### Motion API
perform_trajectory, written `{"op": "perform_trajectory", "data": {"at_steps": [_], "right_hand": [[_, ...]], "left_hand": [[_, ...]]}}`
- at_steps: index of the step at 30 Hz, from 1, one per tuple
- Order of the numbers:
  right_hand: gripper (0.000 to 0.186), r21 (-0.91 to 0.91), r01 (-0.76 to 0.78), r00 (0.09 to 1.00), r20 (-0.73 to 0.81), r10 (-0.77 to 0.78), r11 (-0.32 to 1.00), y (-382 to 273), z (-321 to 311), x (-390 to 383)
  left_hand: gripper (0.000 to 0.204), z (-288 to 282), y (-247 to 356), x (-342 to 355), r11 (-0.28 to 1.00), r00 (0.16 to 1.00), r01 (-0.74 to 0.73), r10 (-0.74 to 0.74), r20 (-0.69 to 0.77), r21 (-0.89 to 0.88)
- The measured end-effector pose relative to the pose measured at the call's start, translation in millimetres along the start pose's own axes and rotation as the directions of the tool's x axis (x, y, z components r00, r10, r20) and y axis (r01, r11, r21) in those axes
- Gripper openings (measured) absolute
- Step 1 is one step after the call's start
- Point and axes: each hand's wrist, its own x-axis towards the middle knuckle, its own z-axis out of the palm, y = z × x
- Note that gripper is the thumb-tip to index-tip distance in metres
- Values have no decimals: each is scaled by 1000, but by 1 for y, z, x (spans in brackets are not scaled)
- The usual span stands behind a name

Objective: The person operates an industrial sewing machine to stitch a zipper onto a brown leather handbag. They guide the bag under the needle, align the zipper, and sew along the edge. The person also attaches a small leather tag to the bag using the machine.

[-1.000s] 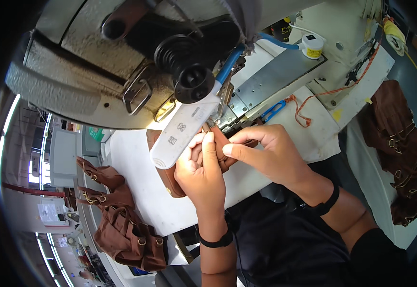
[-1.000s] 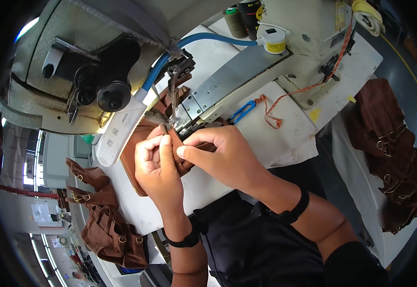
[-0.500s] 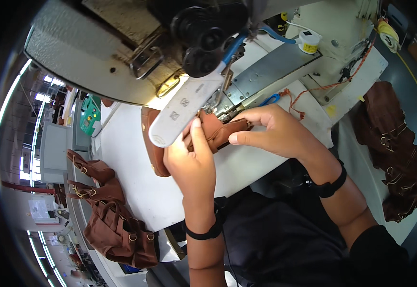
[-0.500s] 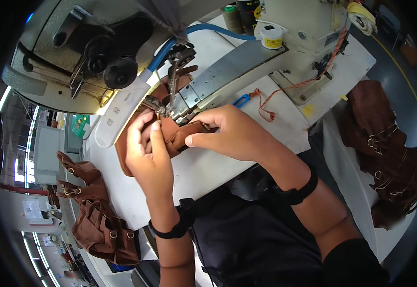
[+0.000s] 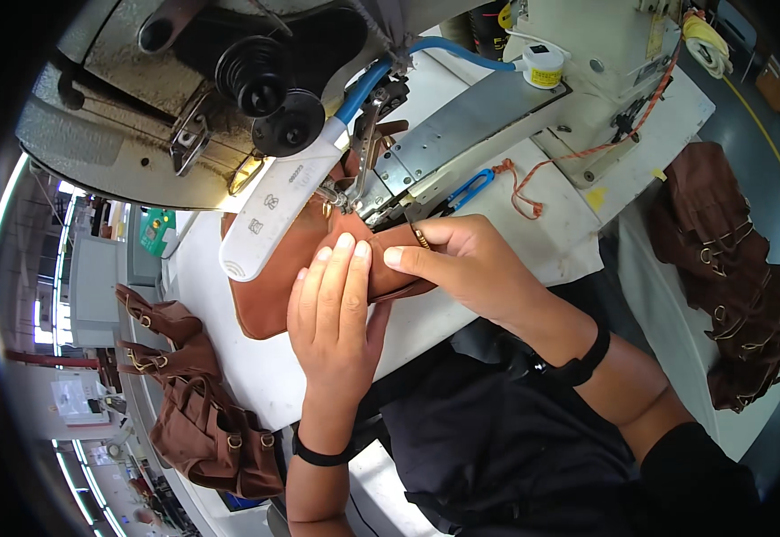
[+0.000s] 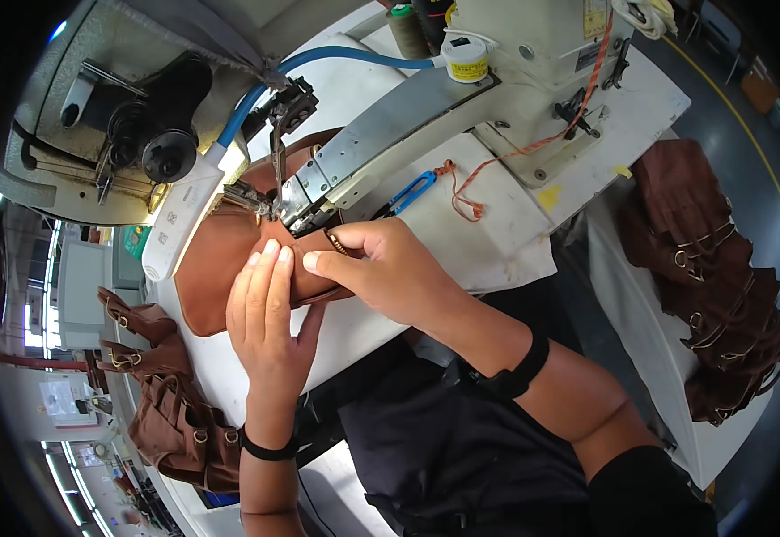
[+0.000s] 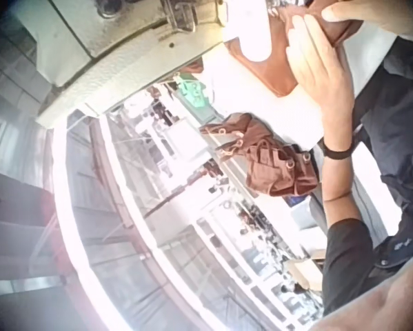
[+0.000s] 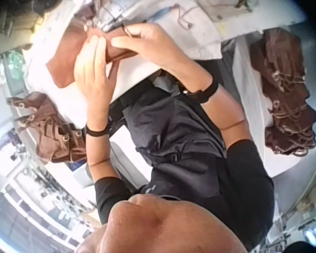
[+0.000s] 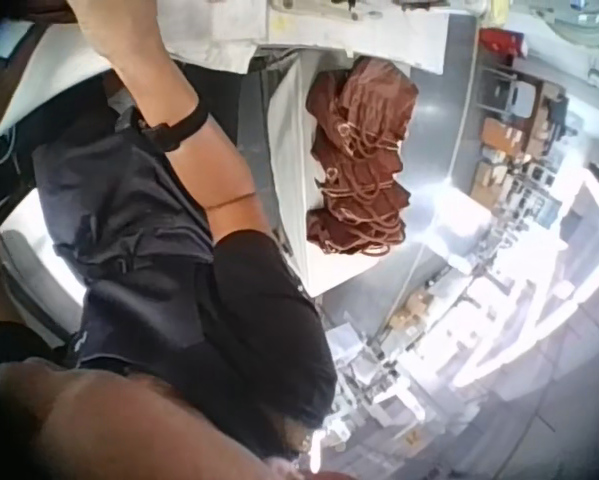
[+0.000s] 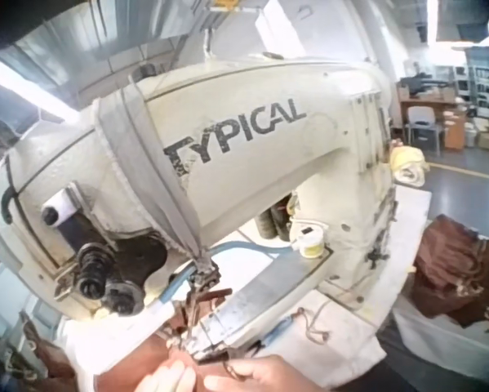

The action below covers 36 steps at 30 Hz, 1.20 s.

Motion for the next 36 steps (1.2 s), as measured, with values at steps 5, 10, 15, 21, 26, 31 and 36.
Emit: {"op": "perform_trajectory", "data": {"at_steps": [5, 10, 15, 21, 26, 31, 36], "right_hand": [[19, -85, 146, 984, -89, -153, 986, -9, 10, -1], [21, -64, -1, 1000, -5, 1, 998, -26, 10, -5], [21, -104, -12, 1000, -10, 11, 994, -32, 13, -5], [22, 48, -21, 998, -55, 24, 999, -34, 19, 7], [26, -79, -13, 999, -50, 9, 997, -32, 16, 11], [32, -375, 121, 963, -178, -200, 919, -25, 18, 19], [37, -542, 73, 943, -235, -235, 837, -31, 24, 21]], "left_hand": [[43, 14, 3, -2, 998, 991, 45, -38, -127, 51], [42, 10, 0, 0, 999, 981, 45, -46, -188, -9], [43, 5, -4, 4, 993, 985, 73, -87, -149, -94], [59, 8, -7, 12, 981, 987, 99, -118, -111, -166], [62, 8, -14, 14, 981, 987, 85, -107, -118, -176], [65, 7, -16, 17, 975, 987, 112, -132, -93, -194], [68, 16, -24, 12, 977, 987, 90, -113, -110, -192]]}}
